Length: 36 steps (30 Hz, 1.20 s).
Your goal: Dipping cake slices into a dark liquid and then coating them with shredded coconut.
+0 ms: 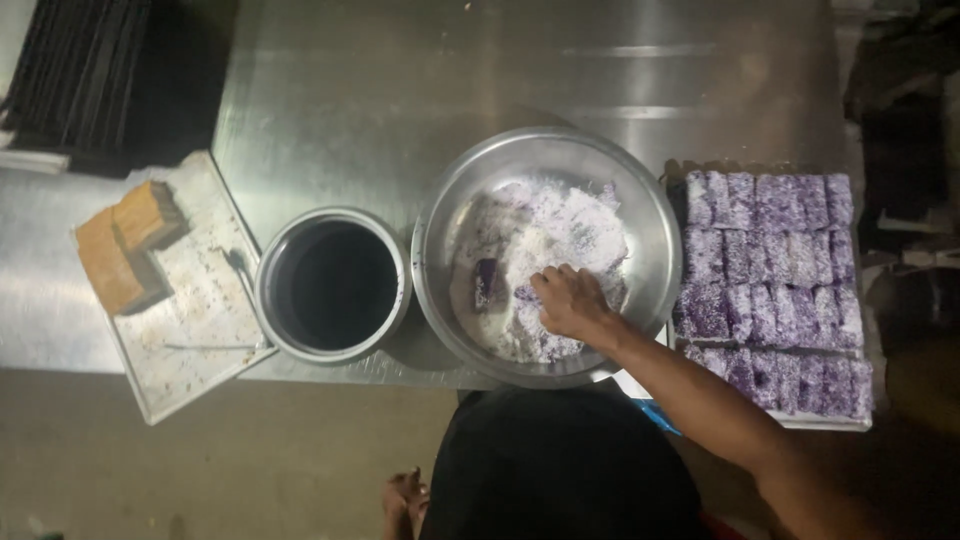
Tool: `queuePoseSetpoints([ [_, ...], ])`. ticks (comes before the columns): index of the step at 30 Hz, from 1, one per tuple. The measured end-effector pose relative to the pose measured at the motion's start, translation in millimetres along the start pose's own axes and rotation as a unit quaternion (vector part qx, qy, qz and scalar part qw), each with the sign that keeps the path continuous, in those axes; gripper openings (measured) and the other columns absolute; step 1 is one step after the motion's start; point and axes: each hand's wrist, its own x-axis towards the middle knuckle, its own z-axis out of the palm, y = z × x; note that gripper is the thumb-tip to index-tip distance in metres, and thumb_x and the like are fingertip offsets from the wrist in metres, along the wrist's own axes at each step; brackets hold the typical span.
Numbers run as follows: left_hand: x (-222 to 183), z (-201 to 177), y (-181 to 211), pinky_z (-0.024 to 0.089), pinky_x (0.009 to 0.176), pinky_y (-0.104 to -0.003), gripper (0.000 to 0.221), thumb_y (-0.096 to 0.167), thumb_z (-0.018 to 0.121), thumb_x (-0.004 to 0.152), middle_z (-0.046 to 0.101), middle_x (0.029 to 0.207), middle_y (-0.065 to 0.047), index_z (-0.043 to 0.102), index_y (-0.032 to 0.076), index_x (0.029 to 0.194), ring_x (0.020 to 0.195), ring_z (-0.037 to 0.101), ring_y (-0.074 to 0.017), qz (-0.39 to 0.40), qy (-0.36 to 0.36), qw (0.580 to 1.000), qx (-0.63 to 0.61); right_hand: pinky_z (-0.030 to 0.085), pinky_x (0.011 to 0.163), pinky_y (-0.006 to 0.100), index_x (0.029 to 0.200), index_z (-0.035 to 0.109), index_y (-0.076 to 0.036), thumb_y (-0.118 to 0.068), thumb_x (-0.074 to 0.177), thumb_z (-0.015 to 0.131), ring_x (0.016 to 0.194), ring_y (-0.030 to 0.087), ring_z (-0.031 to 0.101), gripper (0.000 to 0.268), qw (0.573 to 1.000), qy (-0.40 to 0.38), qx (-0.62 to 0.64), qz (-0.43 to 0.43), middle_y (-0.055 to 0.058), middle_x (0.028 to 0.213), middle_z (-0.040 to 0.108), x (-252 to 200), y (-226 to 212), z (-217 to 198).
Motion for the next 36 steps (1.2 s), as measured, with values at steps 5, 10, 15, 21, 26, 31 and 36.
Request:
queuePoseSetpoints([
  [5, 22.0, -20.4, -3.4, 0.055, 0.076, -0.05, 0.052, 0.044, 0.049, 0.103, 0.071, 0.115, -0.027, 0.059, -0.001, 0.127, 0.092, 0.068, -0.0392, 0.114, -0.162, 0.98, -0.027, 0.054, 0.083, 0.053, 0.115, 0.068, -0.007, -0.028, 0.074, 0.076, 0.096, 0.039, 0.068, 0.047, 0.964, 0.015, 0.245, 0.106, 0.017, 0.102, 0.07, -16.6, -5.4, -11.9],
  [10, 8.8, -10.6, 13.3, 0.059, 0.084, -0.051, 0.044, 0.038, 0.062, 0.103, 0.078, 0.114, -0.031, 0.065, -0.004, 0.119, 0.098, 0.073, -0.0396, 0.302, -0.159, 0.917, 0.208, 0.06, 0.078, 0.042, 0.118, 0.066, -0.001, -0.025, 0.077, 0.077, 0.089, 0.03, 0.073, 0.05, 0.845, 0.057, 0.521, 0.107, 0.016, 0.1, 0.074, -46.4, 14.6, -39.6],
  [15, -12.5, 10.5, 33.9, 0.055, 0.07, -0.046, 0.037, 0.035, 0.058, 0.103, 0.071, 0.097, -0.021, 0.06, 0.002, 0.121, 0.08, 0.069, -0.0324, 0.208, -0.071, 0.957, 0.19, 0.065, 0.075, 0.036, 0.118, 0.066, -0.005, -0.021, 0.081, 0.077, 0.086, 0.02, 0.075, 0.041, 0.781, 0.088, 0.571, 0.235, 0.011, 0.103, 0.073, -104.1, 59.7, -97.0],
  [21, -22.8, 29.5, 59.5, 0.052, 0.055, -0.042, 0.032, 0.032, 0.055, 0.102, 0.066, 0.08, -0.01, 0.057, 0.008, 0.123, 0.063, 0.064, -0.0249, 0.122, 0.025, 0.98, 0.154, 0.062, 0.078, 0.035, 0.107, 0.068, -0.01, -0.024, 0.081, 0.078, 0.087, 0.019, 0.073, 0.031, 0.758, 0.207, 0.48, 0.392, 0.007, 0.102, 0.073, -139.6, 177.9, -54.6],
  [26, 22.5, 0.0, 32.9, 0.038, 0.048, -0.041, 0.037, 0.039, 0.049, 0.103, 0.05, 0.064, -0.009, 0.063, 0.005, 0.097, 0.053, 0.045, -0.0256, 0.079, -0.26, 0.941, -0.2, 0.058, 0.078, 0.042, 0.099, 0.071, 0.0, -0.029, 0.084, 0.083, 0.086, 0.031, 0.075, 0.035, 0.814, 0.101, 0.321, 0.473, 0.022, 0.093, 0.077, -130.4, 228.8, 0.3],
  [31, -3.8, 1.6, 35.2, 0.043, 0.058, -0.041, 0.031, 0.026, 0.063, 0.105, 0.059, 0.073, -0.015, 0.062, -0.004, 0.096, 0.06, 0.051, -0.0246, 0.137, -0.018, 0.981, 0.133, 0.055, 0.088, 0.043, 0.109, 0.075, -0.006, -0.036, 0.077, 0.084, 0.096, 0.033, 0.072, 0.045, 0.86, 0.119, 0.238, 0.435, 0.018, 0.102, 0.076, -126.6, 243.7, 33.4],
  [36, 15.3, -1.6, 8.9, 0.045, 0.062, -0.043, 0.037, 0.032, 0.049, 0.105, 0.069, 0.08, -0.013, 0.069, 0.001, 0.102, 0.064, 0.049, -0.0263, 0.025, -0.032, 0.979, -0.198, 0.054, 0.087, 0.049, 0.117, 0.074, -0.01, -0.046, 0.082, 0.082, 0.101, 0.039, 0.07, 0.051, 0.898, 0.098, 0.125, 0.41, 0.02, 0.108, 0.074, -122.3, 206.3, -12.2],
])
